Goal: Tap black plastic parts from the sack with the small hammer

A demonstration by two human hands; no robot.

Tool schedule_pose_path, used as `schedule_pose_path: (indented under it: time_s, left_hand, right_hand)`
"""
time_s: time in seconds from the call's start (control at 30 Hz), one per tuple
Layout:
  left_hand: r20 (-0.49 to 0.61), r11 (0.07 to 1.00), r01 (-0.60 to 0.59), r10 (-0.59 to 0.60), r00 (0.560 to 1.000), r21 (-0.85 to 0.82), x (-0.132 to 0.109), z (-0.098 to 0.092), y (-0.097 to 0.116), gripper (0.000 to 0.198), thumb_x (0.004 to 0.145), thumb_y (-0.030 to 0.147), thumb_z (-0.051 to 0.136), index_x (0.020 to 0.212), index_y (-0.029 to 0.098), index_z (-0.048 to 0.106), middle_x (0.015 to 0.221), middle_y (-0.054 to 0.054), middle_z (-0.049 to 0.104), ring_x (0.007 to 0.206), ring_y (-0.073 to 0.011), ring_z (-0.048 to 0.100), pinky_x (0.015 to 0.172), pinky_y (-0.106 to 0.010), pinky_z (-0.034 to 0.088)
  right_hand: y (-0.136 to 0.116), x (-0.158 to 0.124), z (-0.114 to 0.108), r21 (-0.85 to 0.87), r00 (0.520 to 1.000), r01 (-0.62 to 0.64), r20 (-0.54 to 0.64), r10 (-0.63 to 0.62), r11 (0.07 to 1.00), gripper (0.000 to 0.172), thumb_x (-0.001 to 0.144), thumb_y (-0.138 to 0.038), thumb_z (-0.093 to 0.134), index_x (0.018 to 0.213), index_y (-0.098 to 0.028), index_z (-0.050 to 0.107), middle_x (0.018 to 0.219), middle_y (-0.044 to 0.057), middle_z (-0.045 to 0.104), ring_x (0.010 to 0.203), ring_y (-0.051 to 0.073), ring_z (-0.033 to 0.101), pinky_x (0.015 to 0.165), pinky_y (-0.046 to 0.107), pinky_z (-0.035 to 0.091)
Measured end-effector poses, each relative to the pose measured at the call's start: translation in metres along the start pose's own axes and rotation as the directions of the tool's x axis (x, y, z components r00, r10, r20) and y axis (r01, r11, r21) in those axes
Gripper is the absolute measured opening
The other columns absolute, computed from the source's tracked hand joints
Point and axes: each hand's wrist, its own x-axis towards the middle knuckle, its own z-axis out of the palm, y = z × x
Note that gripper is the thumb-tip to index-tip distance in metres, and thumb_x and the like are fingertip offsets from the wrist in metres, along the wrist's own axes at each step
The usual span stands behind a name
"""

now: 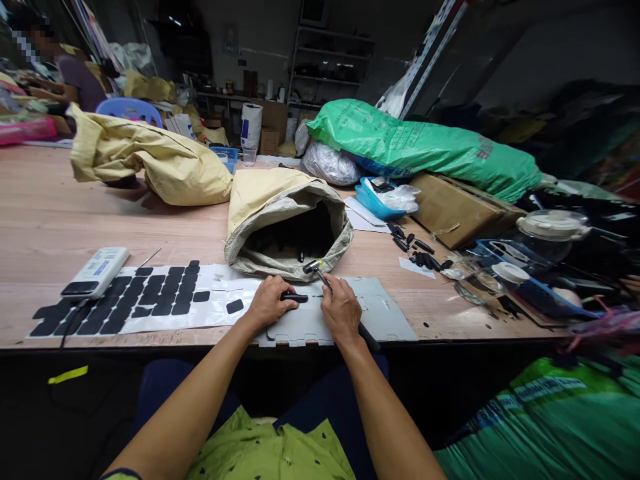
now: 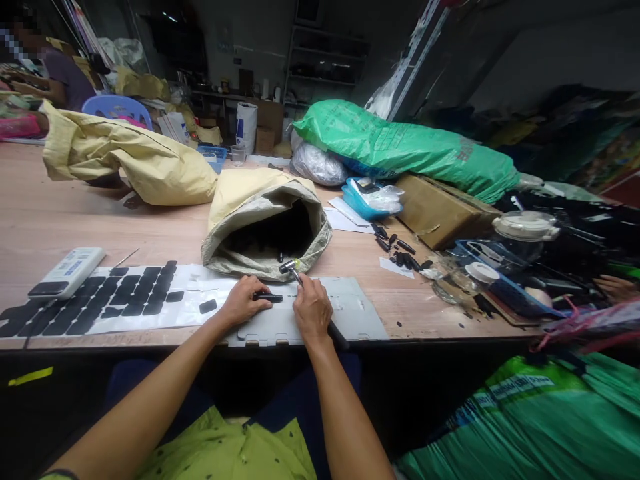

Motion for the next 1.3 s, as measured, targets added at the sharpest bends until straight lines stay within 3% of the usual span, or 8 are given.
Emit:
schedule_pose_path:
  time_s: [0.17, 0.3, 0.43, 0.6, 0.83, 1.0, 1.13, 1.3]
  left_hand:
    - [0.019, 0.995, 0.098, -0.099, 0.995, 0.028, 0.003, 0.003, 0.006, 0.032, 0.069, 0.043, 0.082, 0.092, 0.024, 0.074, 0.085, -0.002, 0.062, 0.089, -0.0221, 0.052, 0.076, -0.032, 0.040]
    - [0.025, 0.993, 0.108, -0.109, 0.994, 0.039, 0.004, 0.003, 0.009, 0.031, 0.069, 0.043, 0.082, 0.091, 0.024, 0.074, 0.086, -0.002, 0.063, 0.090, -0.0220, 0.052, 0.077, -0.032, 0.040]
    - [0.029, 0.994, 0.101, -0.102, 0.994, 0.037, 0.003, 0.002, 0.009, 0.030, 0.069, 0.042, 0.082, 0.091, 0.024, 0.074, 0.087, -0.002, 0.063, 0.090, -0.0217, 0.052, 0.078, -0.032, 0.040]
    - [0.020, 0.995, 0.092, -0.093, 0.995, 0.044, 0.003, 0.003, 0.008, 0.029, 0.070, 0.041, 0.081, 0.093, 0.024, 0.074, 0.087, -0.002, 0.063, 0.090, -0.0221, 0.053, 0.078, -0.033, 0.040]
    - [0.020, 0.996, 0.076, -0.077, 0.997, 0.040, 0.003, 0.003, 0.007, 0.030, 0.069, 0.040, 0.082, 0.090, 0.022, 0.069, 0.087, -0.002, 0.064, 0.089, -0.0220, 0.052, 0.074, -0.032, 0.038]
    - [-0.019, 0.993, 0.105, -0.106, 0.994, -0.059, 0.000, 0.001, 0.009, 0.038, 0.068, 0.034, 0.082, 0.099, 0.024, 0.063, 0.083, 0.003, 0.064, 0.083, -0.0196, 0.051, 0.070, -0.029, 0.036]
    - [-0.025, 0.991, 0.108, -0.110, 0.994, -0.082, 0.000, 0.002, 0.007, 0.049, 0.063, 0.033, 0.086, 0.104, 0.024, 0.060, 0.083, 0.004, 0.064, 0.085, -0.0199, 0.052, 0.072, -0.029, 0.036]
    - [-0.017, 0.990, 0.109, -0.111, 0.994, -0.091, -0.001, 0.001, 0.007, 0.044, 0.064, 0.031, 0.085, 0.102, 0.024, 0.063, 0.083, 0.003, 0.064, 0.085, -0.0202, 0.052, 0.071, -0.029, 0.038]
  right_hand:
    - [-0.006, -0.032, -0.010, 0.327, 1.000, 0.025, -0.017, -0.020, 0.945, 0.038, 0.092, -0.028, 0.044, 0.124, -0.018, 0.063, 0.115, 0.009, 0.069, 0.100, 0.021, 0.063, 0.086, 0.033, 0.049]
    - [-0.009, -0.048, -0.017, 0.395, 0.995, -0.043, 0.098, 0.005, 0.918, 0.041, 0.090, -0.031, 0.046, 0.123, -0.015, 0.065, 0.105, 0.010, 0.071, 0.091, 0.021, 0.066, 0.081, 0.034, 0.053]
    - [-0.012, -0.055, -0.020, 0.415, 0.996, -0.038, 0.090, 0.001, 0.909, 0.042, 0.090, -0.032, 0.045, 0.125, -0.017, 0.064, 0.109, 0.011, 0.071, 0.096, 0.022, 0.066, 0.086, 0.036, 0.053]
    - [-0.013, -0.058, -0.017, 0.386, 0.991, -0.022, 0.129, -0.031, 0.922, 0.043, 0.090, -0.030, 0.042, 0.123, -0.017, 0.065, 0.123, 0.012, 0.067, 0.112, 0.023, 0.063, 0.098, 0.039, 0.050]
    - [-0.024, -0.061, -0.021, 0.404, 0.992, 0.018, 0.104, -0.065, 0.915, 0.041, 0.092, -0.029, 0.042, 0.126, -0.019, 0.063, 0.125, 0.011, 0.066, 0.115, 0.022, 0.062, 0.099, 0.038, 0.050]
    - [-0.024, -0.061, -0.018, 0.393, 0.979, 0.033, 0.171, -0.109, 0.919, 0.039, 0.091, -0.026, 0.043, 0.124, -0.020, 0.065, 0.123, 0.009, 0.068, 0.110, 0.021, 0.064, 0.098, 0.036, 0.050]
    - [-0.016, -0.037, -0.018, 0.329, 0.993, 0.050, 0.088, -0.083, 0.943, 0.039, 0.090, -0.026, 0.045, 0.123, -0.019, 0.065, 0.120, 0.008, 0.068, 0.108, 0.021, 0.062, 0.094, 0.034, 0.048]
    - [0.002, 0.000, -0.010, 0.025, 1.000, -0.026, -0.010, 0.026, 0.999, 0.039, 0.089, -0.019, 0.046, 0.123, -0.020, 0.065, 0.106, 0.008, 0.068, 0.093, 0.020, 0.058, 0.080, 0.030, 0.042]
